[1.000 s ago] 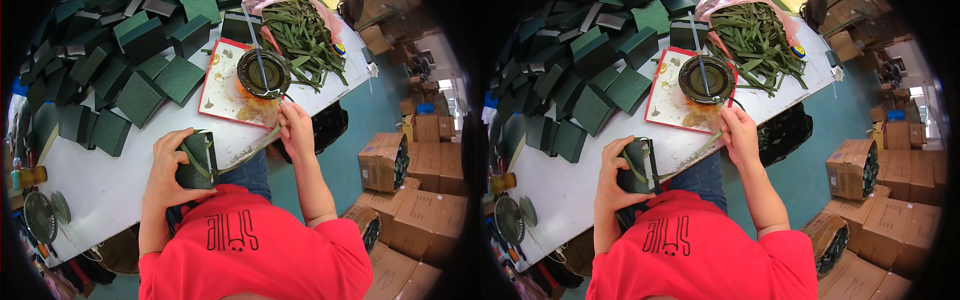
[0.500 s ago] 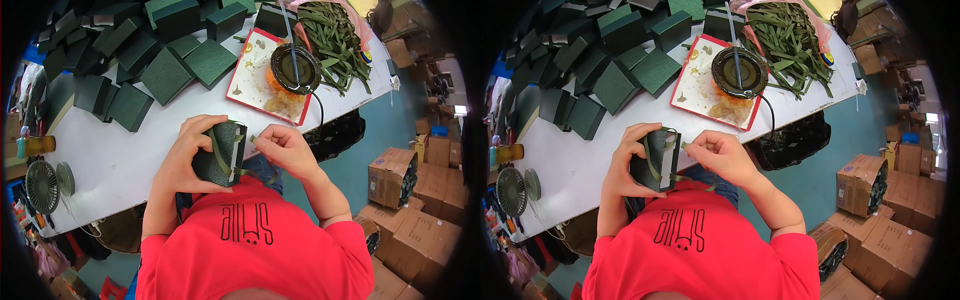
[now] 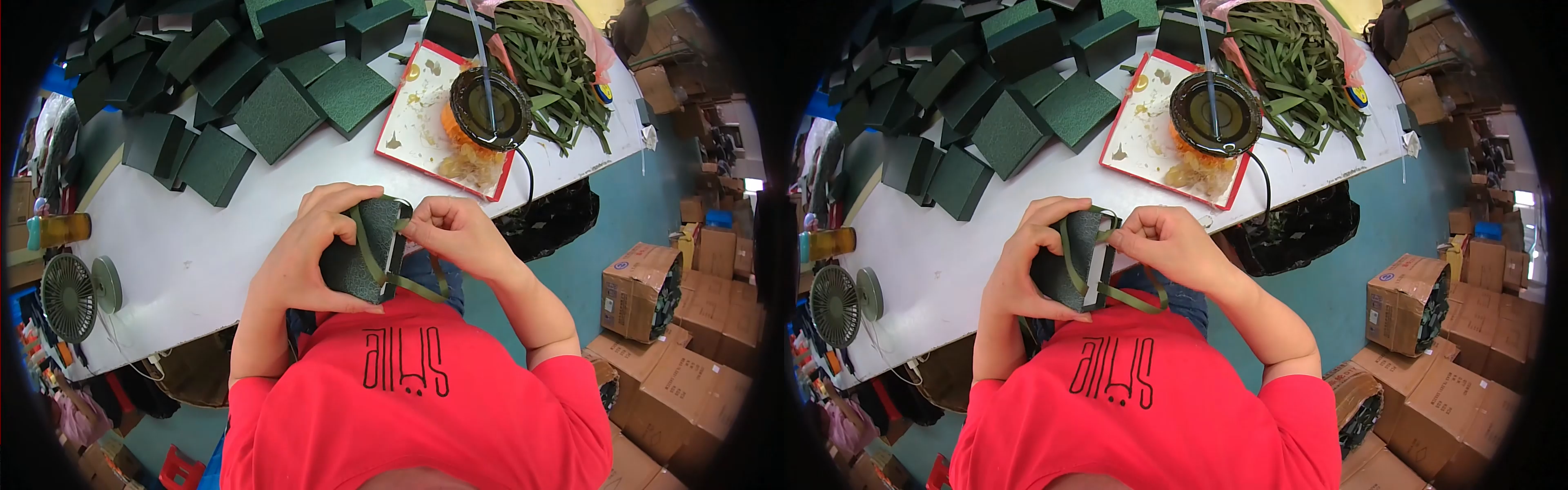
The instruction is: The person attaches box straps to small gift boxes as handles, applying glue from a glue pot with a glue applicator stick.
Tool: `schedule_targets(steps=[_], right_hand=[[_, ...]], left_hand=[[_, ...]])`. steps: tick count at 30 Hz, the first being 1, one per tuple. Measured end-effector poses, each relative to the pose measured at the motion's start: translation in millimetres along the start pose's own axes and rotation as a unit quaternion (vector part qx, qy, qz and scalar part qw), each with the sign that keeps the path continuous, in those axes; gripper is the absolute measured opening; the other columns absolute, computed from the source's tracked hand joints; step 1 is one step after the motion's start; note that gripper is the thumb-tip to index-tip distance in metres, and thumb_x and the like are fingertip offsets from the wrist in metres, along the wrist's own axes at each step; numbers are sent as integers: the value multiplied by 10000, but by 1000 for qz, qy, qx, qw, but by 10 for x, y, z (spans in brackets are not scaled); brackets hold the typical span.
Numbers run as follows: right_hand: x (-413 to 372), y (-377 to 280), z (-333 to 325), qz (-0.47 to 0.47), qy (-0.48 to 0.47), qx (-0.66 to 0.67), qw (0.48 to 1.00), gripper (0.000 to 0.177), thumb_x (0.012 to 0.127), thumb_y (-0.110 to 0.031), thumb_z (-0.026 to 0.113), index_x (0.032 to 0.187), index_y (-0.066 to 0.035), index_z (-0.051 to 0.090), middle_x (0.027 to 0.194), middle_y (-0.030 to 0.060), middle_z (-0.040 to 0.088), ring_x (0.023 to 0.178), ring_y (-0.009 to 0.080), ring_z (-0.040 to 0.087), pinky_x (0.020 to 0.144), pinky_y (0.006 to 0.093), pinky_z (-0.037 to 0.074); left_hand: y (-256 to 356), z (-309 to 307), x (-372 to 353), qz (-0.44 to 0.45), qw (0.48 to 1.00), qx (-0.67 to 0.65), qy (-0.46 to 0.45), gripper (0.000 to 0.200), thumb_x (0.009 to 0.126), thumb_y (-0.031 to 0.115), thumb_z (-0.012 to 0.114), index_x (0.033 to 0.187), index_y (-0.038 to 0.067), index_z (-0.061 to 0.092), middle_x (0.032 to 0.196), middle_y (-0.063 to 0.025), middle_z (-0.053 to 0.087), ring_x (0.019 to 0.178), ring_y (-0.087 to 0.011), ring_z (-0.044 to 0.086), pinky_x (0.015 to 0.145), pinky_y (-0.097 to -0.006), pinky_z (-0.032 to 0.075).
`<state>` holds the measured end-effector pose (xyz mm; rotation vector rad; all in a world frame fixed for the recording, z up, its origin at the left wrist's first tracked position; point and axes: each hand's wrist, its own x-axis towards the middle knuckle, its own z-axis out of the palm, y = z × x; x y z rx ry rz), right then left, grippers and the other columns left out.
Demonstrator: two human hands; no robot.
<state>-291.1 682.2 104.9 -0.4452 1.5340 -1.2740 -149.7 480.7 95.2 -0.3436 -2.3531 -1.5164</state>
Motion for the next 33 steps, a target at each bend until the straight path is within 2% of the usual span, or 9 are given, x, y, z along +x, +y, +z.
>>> schedule_targets(steps=[6, 9, 15, 18, 21, 25, 28, 30, 33], right_hand=[[49, -11, -86, 40, -66, -58, 995, 188, 936, -164, 639, 817, -18, 642, 742, 0, 645, 683, 44, 597, 556, 210, 433], [101, 102, -65, 13, -54, -36, 998, 274, 912, -173, 647, 705, -11, 568, 645, 15, 601, 625, 50, 556, 566, 210, 424], [59, -30, -63, 6, -53, -14, 998, 210, 965, -191, 612, 938, 5, 682, 773, 7, 646, 638, 30, 517, 562, 197, 405], [-28, -21, -145, 13, -3, 84, 996, 260, 996, -222, 578, 1082, -7, 694, 845, -7, 673, 631, 9, 472, 542, 182, 370], [-46, 95, -122, -44, 98, 23, 994, 281, 1007, -242, 557, 1091, -14, 699, 874, -11, 694, 614, 1, 435, 531, 178, 342], [-66, 213, -88, -141, 207, 22, 968, 200, 989, -149, 575, 1078, 2, 670, 899, 37, 705, 553, 4, 386, 487, 174, 301], [-42, 314, -65, -258, 281, 125, 916, 167, 946, -77, 636, 1100, -12, 652, 993, 48, 707, 709, 24, 542, 611, 189, 425], [-13, 292, -12, -290, 263, 105, 914, 234, 944, -58, 634, 1171, -21, 590, 1043, 65, 694, 741, 41, 564, 667, 198, 452], [-63, 193, 80, -180, 142, 86, 969, 344, 958, -51, 606, 1275, -35, 473, 1049, 62, 671, 808, 65, 591, 743, 211, 474]], left_hand=[[43, -15, 38, 18, 999, 18, -30, 662, 520, 317, 952, 941, 89, 494, 1349, -209, 526, 1223, -420, 476, 1022, -494, 337], [57, -23, 62, 25, 997, 40, -54, 642, 536, 321, 944, 935, 83, 501, 1344, -203, 528, 1226, -415, 473, 1019, -493, 335], [-2, -21, 13, 2, 999, 43, -27, 643, 515, 294, 951, 921, 89, 496, 1365, -194, 520, 1238, -407, 465, 1024, -493, 338], [-42, -25, -36, -5, 1000, 24, 5, 653, 502, 282, 957, 918, 95, 491, 1374, -194, 517, 1242, -406, 464, 1029, -492, 339], [-53, -38, -55, -4, 1000, 26, 8, 661, 499, 283, 959, 919, 98, 485, 1376, -195, 515, 1244, -408, 464, 1032, -491, 340], [-60, -29, -65, -3, 999, 28, 15, 665, 498, 286, 960, 918, 100, 480, 1376, -196, 515, 1240, -410, 466, 1033, -490, 342], [-64, -34, -92, -4, 999, 29, 15, 662, 504, 290, 959, 920, 100, 481, 1381, -195, 509, 1238, -412, 466, 1035, -489, 341], [-63, -33, -123, -8, 1000, 15, 14, 664, 508, 299, 958, 922, 99, 479, 1383, -196, 505, 1236, -412, 466, 1034, -488, 341], [-30, -37, -147, -9, 1000, 4, -1, 669, 515, 313, 957, 927, 99, 476, 1384, -197, 501, 1236, -410, 465, 1033, -488, 340]])
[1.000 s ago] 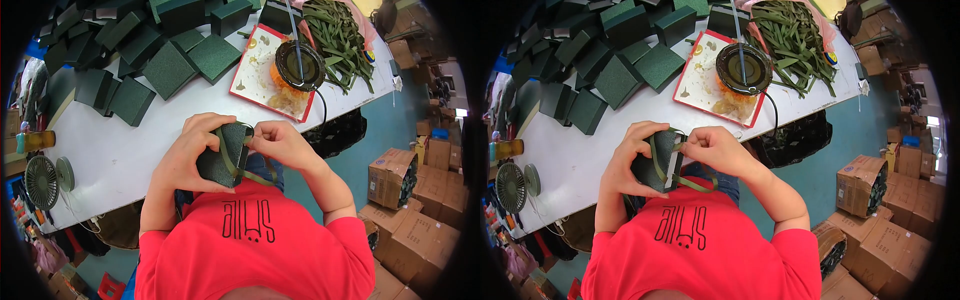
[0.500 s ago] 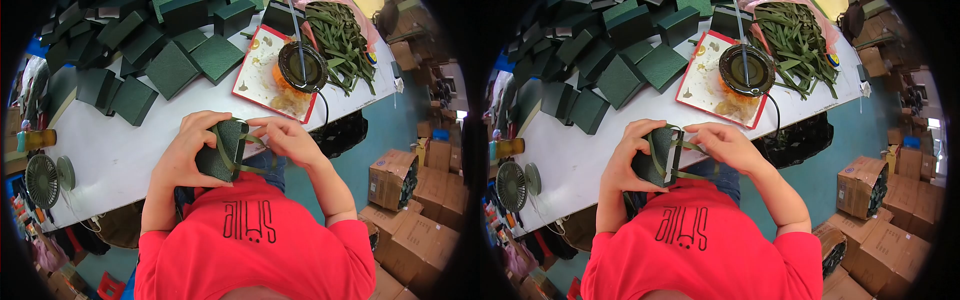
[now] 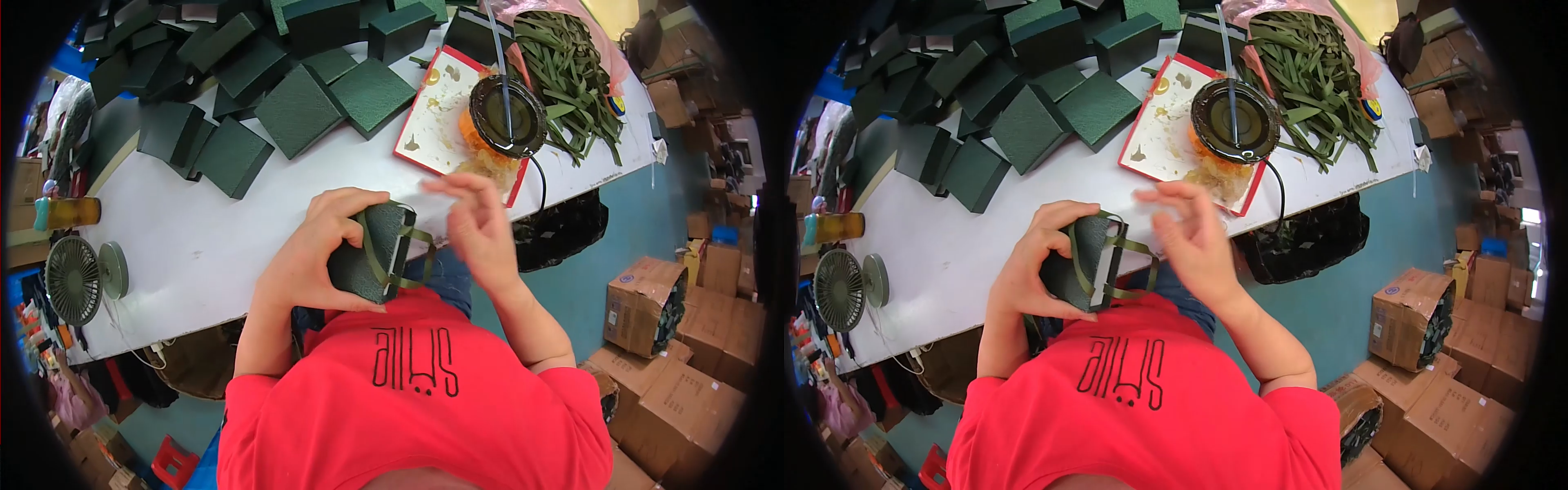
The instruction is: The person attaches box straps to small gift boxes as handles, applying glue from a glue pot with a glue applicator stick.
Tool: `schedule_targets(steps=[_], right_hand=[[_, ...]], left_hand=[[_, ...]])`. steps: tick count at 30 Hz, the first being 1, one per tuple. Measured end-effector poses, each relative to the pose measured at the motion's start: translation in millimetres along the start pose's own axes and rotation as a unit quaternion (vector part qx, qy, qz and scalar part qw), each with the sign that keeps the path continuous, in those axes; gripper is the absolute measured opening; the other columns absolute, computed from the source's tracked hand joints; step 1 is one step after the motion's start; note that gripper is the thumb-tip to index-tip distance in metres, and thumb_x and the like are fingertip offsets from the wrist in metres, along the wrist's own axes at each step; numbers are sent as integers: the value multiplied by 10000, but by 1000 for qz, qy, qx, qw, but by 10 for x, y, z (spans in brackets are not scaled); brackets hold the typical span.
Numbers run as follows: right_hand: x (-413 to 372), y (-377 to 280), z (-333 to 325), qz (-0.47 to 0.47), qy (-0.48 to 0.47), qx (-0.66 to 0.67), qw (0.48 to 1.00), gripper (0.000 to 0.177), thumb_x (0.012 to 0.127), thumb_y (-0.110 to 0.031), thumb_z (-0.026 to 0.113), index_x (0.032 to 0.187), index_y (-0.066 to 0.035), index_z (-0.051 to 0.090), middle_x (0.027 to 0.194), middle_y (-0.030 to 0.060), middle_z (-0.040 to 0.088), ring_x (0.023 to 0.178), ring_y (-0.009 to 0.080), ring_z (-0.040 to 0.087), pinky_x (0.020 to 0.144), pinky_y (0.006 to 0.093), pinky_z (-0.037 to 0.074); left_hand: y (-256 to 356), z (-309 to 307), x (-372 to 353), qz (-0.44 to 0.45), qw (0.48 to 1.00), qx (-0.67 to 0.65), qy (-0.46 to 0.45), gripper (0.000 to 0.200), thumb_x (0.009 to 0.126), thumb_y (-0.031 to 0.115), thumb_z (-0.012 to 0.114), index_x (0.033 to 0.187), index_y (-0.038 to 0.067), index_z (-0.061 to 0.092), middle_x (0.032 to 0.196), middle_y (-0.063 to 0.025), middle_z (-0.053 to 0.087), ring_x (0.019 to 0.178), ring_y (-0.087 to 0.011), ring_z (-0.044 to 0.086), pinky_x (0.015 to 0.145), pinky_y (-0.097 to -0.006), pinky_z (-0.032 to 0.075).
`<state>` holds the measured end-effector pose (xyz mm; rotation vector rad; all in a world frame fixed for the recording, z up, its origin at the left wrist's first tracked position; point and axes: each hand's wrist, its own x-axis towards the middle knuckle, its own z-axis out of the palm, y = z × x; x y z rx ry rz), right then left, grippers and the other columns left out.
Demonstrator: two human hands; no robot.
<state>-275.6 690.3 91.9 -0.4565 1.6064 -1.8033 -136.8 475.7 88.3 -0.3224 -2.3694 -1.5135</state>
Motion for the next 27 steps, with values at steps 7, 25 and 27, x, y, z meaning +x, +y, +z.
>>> schedule_targets(steps=[7, 25, 27], right_hand=[[-3, 47, 129, -94, 63, -21, 993, 237, 967, -44, 583, 1194, -17, 517, 895, 57, 677, 653, 44, 547, 583, 178, 431], [394, 26, -2057, -190, 393, -384, 814, 168, 943, -134, 637, 1038, -13, 705, 852, 48, 663, 641, 95, 552, 607, 233, 455], [509, 9, -2082, -206, 373, -440, 791, 178, 890, -97, 675, 1045, -17, 707, 982, 81, 660, 684, 146, 587, 658, 270, 493]], left_hand=[[134, -188, -328, -63, 995, 60, 42, 716, 515, 328, 960, 980, 90, 469, 1382, -199, 503, 1235, -400, 472, 1022, -474, 364], [251, -1123, -1584, -441, 656, 585, 184, 524, 827, 193, 728, 1289, 39, 537, 1376, -198, 499, 1258, -385, 457, 1054, -454, 369], [131, -1092, -1229, -365, 742, 511, 233, 459, 865, 170, 697, 1269, 3, 558, 1368, -202, 522, 1303, -387, 432, 1086, -442, 346]])
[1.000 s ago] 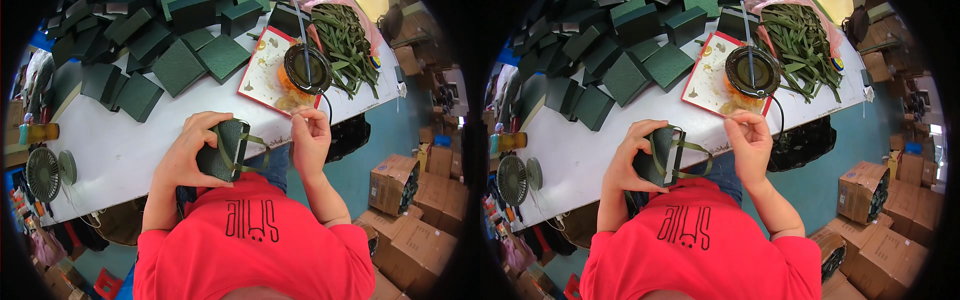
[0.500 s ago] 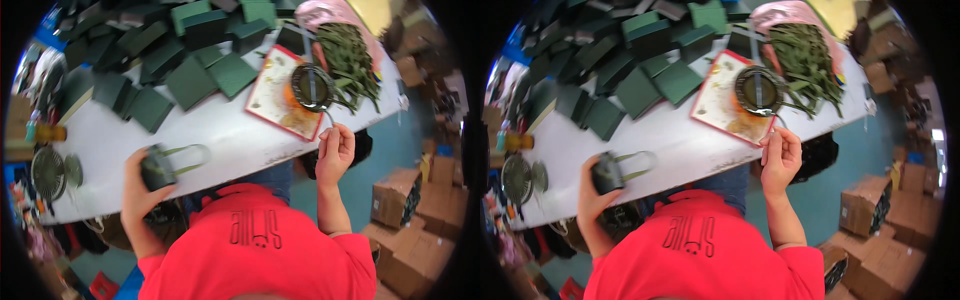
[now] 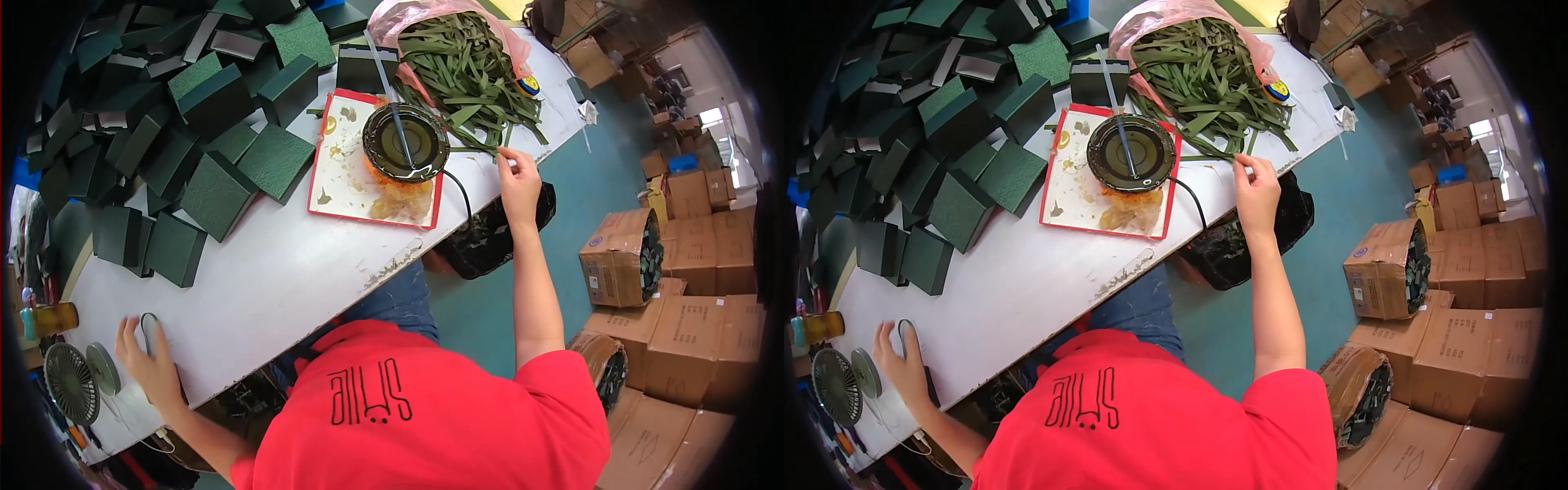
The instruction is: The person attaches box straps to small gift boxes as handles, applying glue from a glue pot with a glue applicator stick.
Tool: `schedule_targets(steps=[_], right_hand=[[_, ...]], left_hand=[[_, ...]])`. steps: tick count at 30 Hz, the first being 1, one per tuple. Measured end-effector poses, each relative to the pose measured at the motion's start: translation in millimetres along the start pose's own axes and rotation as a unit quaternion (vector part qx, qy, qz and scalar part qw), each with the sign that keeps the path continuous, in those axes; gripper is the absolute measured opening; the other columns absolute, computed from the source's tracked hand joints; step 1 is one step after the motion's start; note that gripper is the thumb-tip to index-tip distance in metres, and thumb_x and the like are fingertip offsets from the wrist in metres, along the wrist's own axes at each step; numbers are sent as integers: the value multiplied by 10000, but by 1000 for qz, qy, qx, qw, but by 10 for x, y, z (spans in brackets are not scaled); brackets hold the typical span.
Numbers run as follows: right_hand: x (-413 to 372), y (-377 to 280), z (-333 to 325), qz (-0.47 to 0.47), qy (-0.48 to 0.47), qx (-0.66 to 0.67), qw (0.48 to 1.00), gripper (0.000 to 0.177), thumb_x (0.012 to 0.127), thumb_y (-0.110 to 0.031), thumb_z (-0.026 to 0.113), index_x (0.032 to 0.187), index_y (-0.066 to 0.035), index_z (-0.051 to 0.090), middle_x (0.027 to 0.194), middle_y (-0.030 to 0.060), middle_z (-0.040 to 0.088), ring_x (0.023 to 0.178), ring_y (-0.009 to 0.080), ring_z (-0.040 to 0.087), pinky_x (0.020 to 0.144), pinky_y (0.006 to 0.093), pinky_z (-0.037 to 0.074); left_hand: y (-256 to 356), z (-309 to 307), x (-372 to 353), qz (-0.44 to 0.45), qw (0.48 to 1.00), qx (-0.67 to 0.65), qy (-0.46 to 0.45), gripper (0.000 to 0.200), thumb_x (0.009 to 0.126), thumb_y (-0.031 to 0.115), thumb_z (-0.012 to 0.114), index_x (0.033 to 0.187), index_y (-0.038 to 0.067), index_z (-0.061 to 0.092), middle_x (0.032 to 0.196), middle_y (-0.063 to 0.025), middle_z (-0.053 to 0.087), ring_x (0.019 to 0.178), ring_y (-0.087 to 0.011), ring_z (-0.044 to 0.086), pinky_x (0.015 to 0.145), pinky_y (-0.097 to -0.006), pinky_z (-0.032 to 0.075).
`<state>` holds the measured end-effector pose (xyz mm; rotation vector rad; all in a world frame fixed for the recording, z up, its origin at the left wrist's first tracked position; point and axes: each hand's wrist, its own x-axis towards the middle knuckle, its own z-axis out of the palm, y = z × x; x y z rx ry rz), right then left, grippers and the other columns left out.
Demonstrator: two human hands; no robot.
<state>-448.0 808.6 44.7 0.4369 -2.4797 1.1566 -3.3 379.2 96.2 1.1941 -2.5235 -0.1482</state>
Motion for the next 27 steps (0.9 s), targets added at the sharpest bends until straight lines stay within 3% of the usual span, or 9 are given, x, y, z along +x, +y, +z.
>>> schedule_targets(steps=[2, 5, 7, 11, 15, 19, 21, 25, 27], right_hand=[[72, -53, 109, -33, -15, -17, 999, 179, 885, -91, 677, 1044, -14, 706, 993, 86, 658, 693, 152, 589, 664, 275, 496], [161, -131, 285, -64, -48, 9, 997, 192, 872, -86, 688, 1047, -10, 704, 1029, 114, 654, 742, 205, 627, 682, 304, 508], [221, -162, 410, -106, -57, 44, 992, 196, 869, -88, 693, 1048, -9, 703, 1042, 126, 654, 763, 232, 644, 689, 317, 513], [398, -393, 550, -70, -95, 2, 993, 179, 889, -140, 674, 1014, -18, 712, 979, 144, 679, 803, 283, 658, 698, 345, 524], [526, -337, 732, -47, -129, -62, 989, 272, 874, -235, 682, 975, 14, 722, 900, 180, 714, 798, 331, 679, 726, 380, 535], [558, -317, 729, 58, -158, 12, 986, 257, 850, -197, 687, 975, 24, 724, 867, 183, 721, 778, 273, 701, 735, 343, 535], [586, -165, 741, 19, -118, 33, 992, 257, 836, -187, 706, 980, 24, 725, 850, 163, 727, 742, 227, 693, 721, 324, 531], [596, -190, 664, 44, -100, 89, 990, 255, 809, -169, 743, 984, 16, 731, 822, 99, 730, 681, 147, 653, 687, 284, 515], [616, -207, 641, 88, -99, 148, 980, 240, 835, -175, 742, 999, 1, 739, 833, 46, 725, 637, 88, 601, 604, 234, 479]], left_hand=[[267, 267, 168, 54, 994, -96, -8, 531, 869, 178, 692, 1339, 7, 514, 1429, -213, 469, 1334, -388, 407, 1120, -441, 306], [586, 614, 349, 133, 982, -135, 2, 594, 874, 192, 682, 1405, 42, 462, 1484, -158, 424, 1387, -377, 343, 1150, -457, 258], [743, 719, 336, 142, 988, -63, -15, 673, 846, 254, 707, 1427, 50, 434, 1507, -166, 388, 1391, -399, 313, 1149, -499, 227], [1001, 585, 190, 124, 990, -18, -65, 749, 789, 331, 749, 1419, 65, 442, 1501, -143, 394, 1410, -414, 262, 1141, -533, 212], [1006, 456, 132, 96, 986, -87, -106, 727, 730, 307, 792, 1357, 76, 505, 1413, -192, 434, 1322, -413, 373, 1091, -490, 312], [1078, 347, 92, 79, 980, -102, -154, 785, 693, 316, 816, 1387, 119, 508, 1425, -231, 391, 1279, -418, 411, 1052, -490, 368], [1099, 327, 47, 99, 977, -85, -170, 819, 682, 326, 825, 1411, 146, 499, 1441, -242, 367, 1281, -423, 410, 1041, -501, 382], [1146, 264, 30, 105, 968, -118, -196, 998, 612, 343, 865, 1461, 76, 416, 1516, -216, 321, 1262, -422, 433, 1036, -452, 411], [1217, 169, 55, 119, 959, -98, -237, 1080, 579, 345, 878, 1476, 36, 363, 1525, -208, 320, 1276, -422, 429, 1036, -429, 416]])
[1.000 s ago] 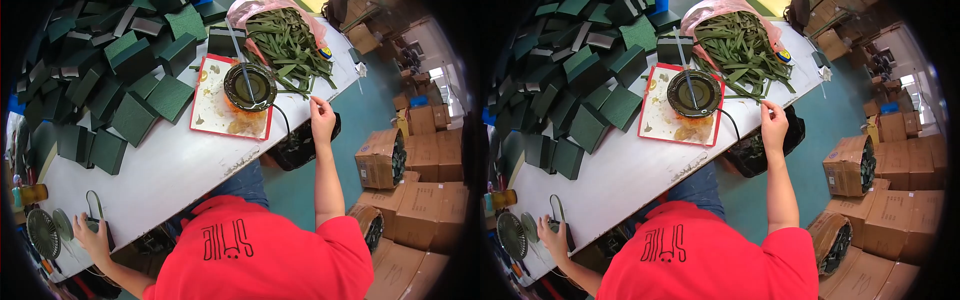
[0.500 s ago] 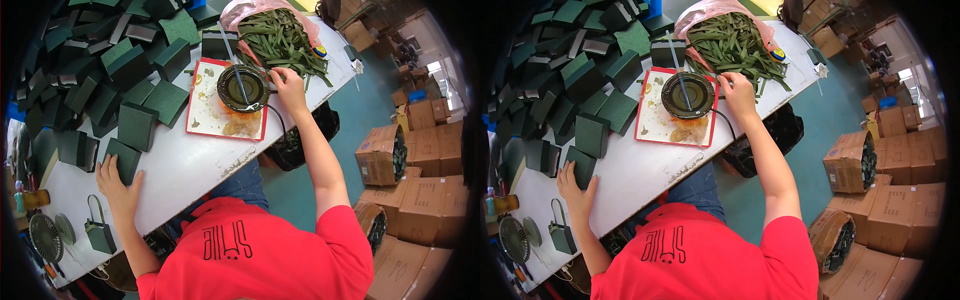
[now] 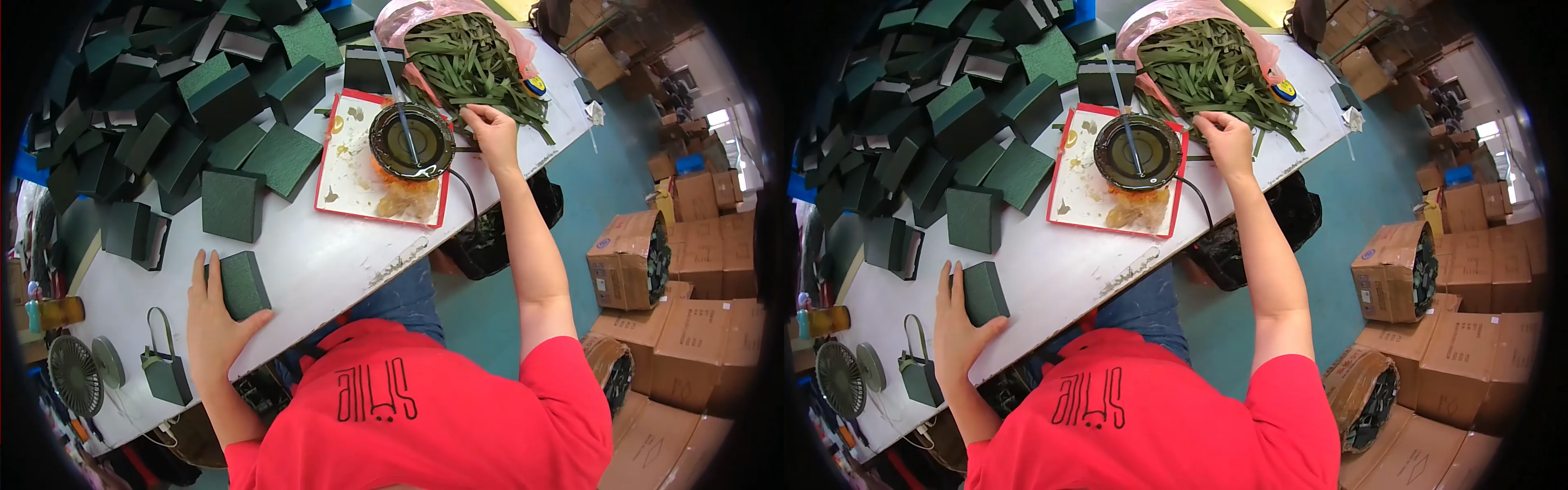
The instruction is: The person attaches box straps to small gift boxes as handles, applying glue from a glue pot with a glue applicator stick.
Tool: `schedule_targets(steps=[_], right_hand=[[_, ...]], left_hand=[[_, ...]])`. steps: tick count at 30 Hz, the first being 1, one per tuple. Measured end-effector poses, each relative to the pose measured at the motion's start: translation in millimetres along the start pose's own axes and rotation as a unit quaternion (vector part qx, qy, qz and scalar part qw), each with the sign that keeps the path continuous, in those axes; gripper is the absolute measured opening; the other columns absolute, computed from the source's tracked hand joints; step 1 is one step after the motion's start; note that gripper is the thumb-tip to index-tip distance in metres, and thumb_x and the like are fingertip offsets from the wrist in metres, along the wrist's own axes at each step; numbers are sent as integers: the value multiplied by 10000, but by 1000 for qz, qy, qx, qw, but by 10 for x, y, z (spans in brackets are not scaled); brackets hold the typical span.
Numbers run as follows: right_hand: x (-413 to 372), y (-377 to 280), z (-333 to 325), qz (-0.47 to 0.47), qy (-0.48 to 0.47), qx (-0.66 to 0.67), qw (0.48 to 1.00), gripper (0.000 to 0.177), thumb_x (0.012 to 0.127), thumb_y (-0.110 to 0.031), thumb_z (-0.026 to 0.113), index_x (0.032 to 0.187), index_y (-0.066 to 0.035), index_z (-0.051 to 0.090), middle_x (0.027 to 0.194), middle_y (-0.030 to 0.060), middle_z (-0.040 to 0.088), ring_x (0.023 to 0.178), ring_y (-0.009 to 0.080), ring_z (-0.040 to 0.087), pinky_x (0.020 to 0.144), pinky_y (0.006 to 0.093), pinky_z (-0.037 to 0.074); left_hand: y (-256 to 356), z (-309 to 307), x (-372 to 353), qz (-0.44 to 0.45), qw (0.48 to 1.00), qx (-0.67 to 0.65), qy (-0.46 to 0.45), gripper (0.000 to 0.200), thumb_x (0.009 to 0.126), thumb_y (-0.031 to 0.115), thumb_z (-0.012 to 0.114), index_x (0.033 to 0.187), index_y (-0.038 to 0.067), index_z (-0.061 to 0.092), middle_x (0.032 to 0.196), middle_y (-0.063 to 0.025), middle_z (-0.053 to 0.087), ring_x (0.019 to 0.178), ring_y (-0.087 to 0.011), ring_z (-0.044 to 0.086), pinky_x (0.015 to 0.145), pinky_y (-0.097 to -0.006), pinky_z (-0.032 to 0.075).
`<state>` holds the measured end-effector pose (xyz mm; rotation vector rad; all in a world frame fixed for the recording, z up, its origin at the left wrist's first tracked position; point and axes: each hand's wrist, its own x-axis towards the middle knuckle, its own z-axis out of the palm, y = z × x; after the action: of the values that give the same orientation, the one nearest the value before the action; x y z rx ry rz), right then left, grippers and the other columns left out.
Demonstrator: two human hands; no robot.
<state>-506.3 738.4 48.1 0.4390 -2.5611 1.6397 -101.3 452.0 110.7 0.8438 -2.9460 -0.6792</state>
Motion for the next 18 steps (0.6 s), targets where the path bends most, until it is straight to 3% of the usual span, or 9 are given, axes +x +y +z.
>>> schedule_targets(steps=[4, 6, 10, 13, 16, 18], right_hand=[[61, -47, -29, 37, -17, 143, 989, 250, 913, -158, 679, 1096, 12, 694, 877, 34, 724, 605, 43, 572, 517, 184, 430], [77, -88, -41, 21, -8, 154, 988, 227, 936, -145, 653, 1105, 4, 680, 894, 32, 722, 615, 48, 578, 515, 187, 437], [56, -254, -194, -27, 40, 113, 992, 199, 966, -163, 635, 1124, -54, 688, 861, 23, 704, 677, 56, 594, 559, 194, 444], [-90, -528, -411, -167, 142, -6, 976, 217, 974, -139, 625, 1170, -64, 679, 887, 31, 689, 721, 79, 606, 664, 212, 459], [-482, -991, -637, -283, 226, -105, 926, 223, 976, -108, 617, 1177, -25, 668, 863, 28, 656, 739, 94, 614, 724, 229, 476], [-791, -1221, -724, -237, 211, -33, 948, 218, 981, -105, 608, 1162, 9, 648, 841, 31, 640, 738, 101, 618, 730, 241, 492]], left_hand=[[-20, -8, -7, 17, 999, 9, -39, 1176, 538, 344, 894, 1491, 2, 296, 1502, -208, 350, 1314, -424, 395, 1055, -463, 389], [-32, 42, -7, 47, 995, 91, -2, 1157, 545, 337, 893, 1486, 10, 305, 1469, -198, 378, 1320, -418, 379, 1072, -496, 352], [77, 180, 44, 55, 986, 157, 28, 1109, 563, 313, 888, 1475, 25, 326, 1400, -180, 415, 1333, -399, 345, 1085, -542, 289], [70, 261, 89, 70, 994, 75, 31, 1089, 581, 297, 877, 1487, 59, 322, 1387, -179, 410, 1325, -393, 345, 1063, -527, 309], [82, 263, 99, 56, 998, 26, 24, 1078, 569, 255, 872, 1498, 105, 345, 1378, -181, 425, 1288, -403, 369, 1070, -501, 311], [131, 234, 97, 49, 998, 49, 2, 1074, 562, 264, 877, 1497, 135, 363, 1432, -183, 387, 1275, -410, 370, 1063, -500, 318]])
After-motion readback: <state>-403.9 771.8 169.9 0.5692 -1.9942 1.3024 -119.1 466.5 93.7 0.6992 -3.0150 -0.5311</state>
